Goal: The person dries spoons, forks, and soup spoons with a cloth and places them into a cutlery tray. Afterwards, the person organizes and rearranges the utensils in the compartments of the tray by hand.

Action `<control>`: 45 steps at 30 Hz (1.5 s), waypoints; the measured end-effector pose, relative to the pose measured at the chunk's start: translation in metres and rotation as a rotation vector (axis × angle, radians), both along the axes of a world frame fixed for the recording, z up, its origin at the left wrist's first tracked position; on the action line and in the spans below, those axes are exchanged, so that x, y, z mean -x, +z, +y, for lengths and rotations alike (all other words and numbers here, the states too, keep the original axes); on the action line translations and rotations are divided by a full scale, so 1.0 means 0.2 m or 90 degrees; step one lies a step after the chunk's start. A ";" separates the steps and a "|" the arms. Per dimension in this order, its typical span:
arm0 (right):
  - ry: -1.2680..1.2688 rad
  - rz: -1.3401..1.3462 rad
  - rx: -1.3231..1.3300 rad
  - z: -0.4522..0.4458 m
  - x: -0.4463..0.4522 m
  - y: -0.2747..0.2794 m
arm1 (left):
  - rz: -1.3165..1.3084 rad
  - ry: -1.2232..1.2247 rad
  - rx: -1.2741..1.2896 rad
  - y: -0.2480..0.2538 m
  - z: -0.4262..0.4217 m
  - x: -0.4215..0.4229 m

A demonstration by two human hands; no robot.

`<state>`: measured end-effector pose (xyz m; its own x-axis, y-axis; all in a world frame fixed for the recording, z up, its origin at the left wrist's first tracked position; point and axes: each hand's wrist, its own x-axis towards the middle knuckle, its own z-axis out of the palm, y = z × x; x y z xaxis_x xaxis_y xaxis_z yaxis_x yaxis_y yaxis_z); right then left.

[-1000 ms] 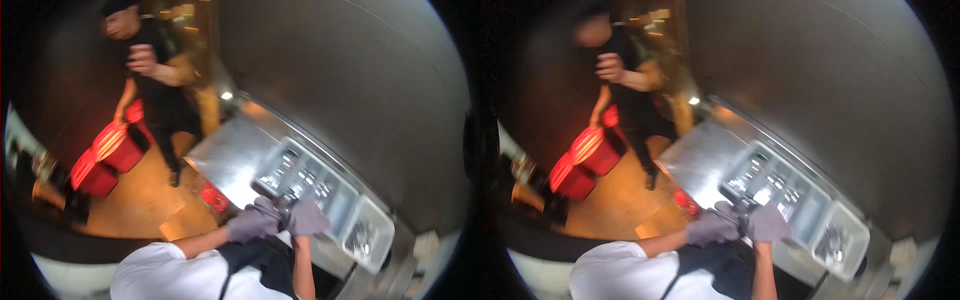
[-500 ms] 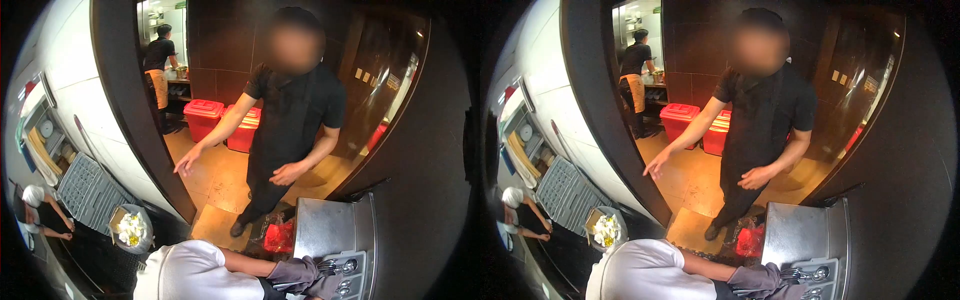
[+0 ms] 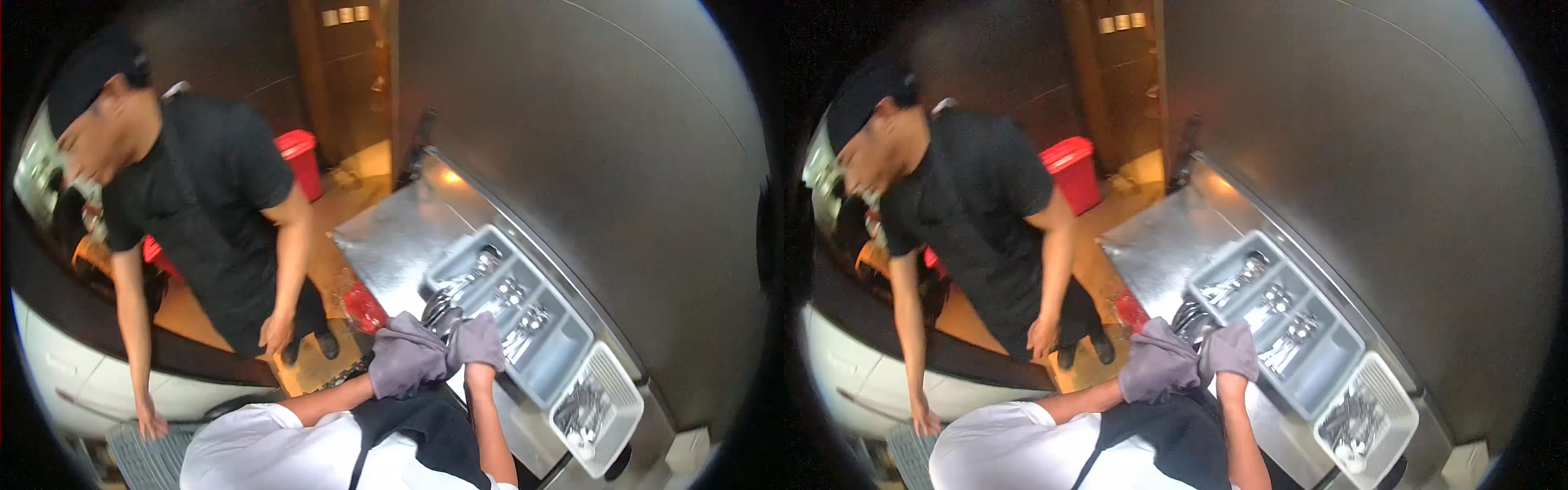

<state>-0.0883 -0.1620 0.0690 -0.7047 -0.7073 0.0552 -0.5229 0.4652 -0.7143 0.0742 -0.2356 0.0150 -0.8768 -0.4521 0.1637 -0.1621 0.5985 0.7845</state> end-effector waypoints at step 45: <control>0.230 -0.016 0.187 0.11 0.32 -0.47 | -0.041 -0.044 0.160 -0.01 0.09 0.22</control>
<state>-0.1518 -0.1403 -0.0251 -0.4198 -0.8645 0.2763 -0.5956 0.0327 -0.8026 0.0298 -0.2172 0.0129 -0.9163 -0.3430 0.2066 -0.1584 0.7844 0.5997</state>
